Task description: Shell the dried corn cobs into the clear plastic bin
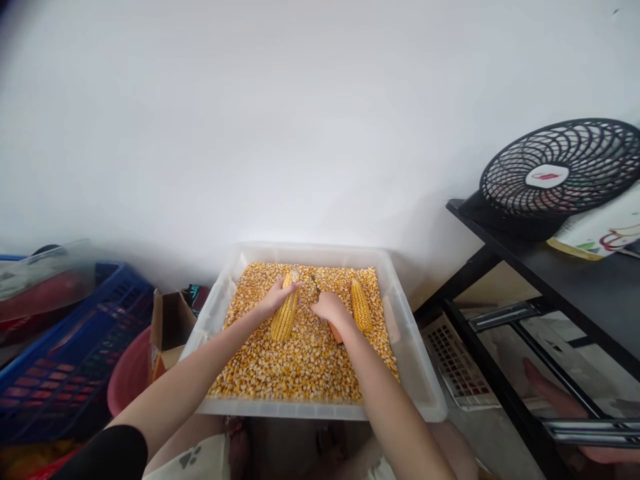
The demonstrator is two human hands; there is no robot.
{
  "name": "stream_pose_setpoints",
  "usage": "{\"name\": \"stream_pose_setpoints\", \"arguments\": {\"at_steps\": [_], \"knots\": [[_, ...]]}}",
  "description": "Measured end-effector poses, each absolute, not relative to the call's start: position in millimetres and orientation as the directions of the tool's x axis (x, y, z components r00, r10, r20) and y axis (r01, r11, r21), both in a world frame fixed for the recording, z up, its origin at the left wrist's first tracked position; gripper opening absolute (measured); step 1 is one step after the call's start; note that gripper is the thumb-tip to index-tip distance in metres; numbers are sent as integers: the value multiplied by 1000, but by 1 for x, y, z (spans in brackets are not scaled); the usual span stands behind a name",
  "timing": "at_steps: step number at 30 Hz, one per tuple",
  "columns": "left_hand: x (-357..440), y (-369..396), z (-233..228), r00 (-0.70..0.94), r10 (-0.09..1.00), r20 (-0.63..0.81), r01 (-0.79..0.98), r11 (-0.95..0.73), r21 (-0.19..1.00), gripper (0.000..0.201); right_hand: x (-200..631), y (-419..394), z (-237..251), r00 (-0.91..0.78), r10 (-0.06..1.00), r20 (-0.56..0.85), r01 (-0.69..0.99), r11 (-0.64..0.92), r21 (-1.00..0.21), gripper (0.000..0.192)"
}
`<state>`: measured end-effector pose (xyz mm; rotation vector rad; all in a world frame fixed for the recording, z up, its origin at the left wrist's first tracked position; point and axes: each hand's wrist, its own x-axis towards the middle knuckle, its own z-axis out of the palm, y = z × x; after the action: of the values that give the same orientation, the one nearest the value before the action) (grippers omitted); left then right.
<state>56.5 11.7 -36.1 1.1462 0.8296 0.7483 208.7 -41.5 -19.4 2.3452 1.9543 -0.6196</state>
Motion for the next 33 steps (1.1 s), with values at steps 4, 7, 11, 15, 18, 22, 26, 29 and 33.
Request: {"name": "stream_pose_setpoints", "arguments": {"at_steps": [4, 7, 11, 15, 18, 22, 26, 29, 33], "knots": [[58, 9, -37, 511, 838, -191, -49, 251, 967, 34, 226, -37, -8, 183, 961, -206, 918, -242, -313, 29], [57, 11, -37, 495, 842, -212, -75, 285, 956, 33, 230, -40, 2, 132, 982, -135, 911, -174, -374, 29], [51, 20, -40, 463, 813, -353, -96, 443, 892, 44, 222, -48, 14, -91, 992, -92, 888, 39, -458, 33], [47, 28, -48, 480, 788, -385, -151, 506, 849, 47, 205, -53, 14, -215, 973, -81, 877, 155, -455, 35], [49, 30, -53, 494, 775, -393, -156, 524, 837, 51, 196, -53, 10, -193, 978, -84, 920, 150, -363, 37], [52, 29, -52, 477, 768, -428, -127, 542, 831, 55, 196, -51, 11, -118, 990, -71, 958, 95, -269, 39], [53, 27, -49, 451, 791, -413, -114, 511, 852, 57, 199, -51, 14, -104, 992, -72, 967, 83, -241, 37], [53, 26, -48, 441, 801, -405, -124, 501, 857, 58, 199, -51, 14, -134, 989, -68, 967, 116, -225, 36], [55, 24, -49, 439, 821, -366, -129, 460, 878, 53, 198, -51, 15, -97, 995, -34, 971, 87, -224, 38]]}}
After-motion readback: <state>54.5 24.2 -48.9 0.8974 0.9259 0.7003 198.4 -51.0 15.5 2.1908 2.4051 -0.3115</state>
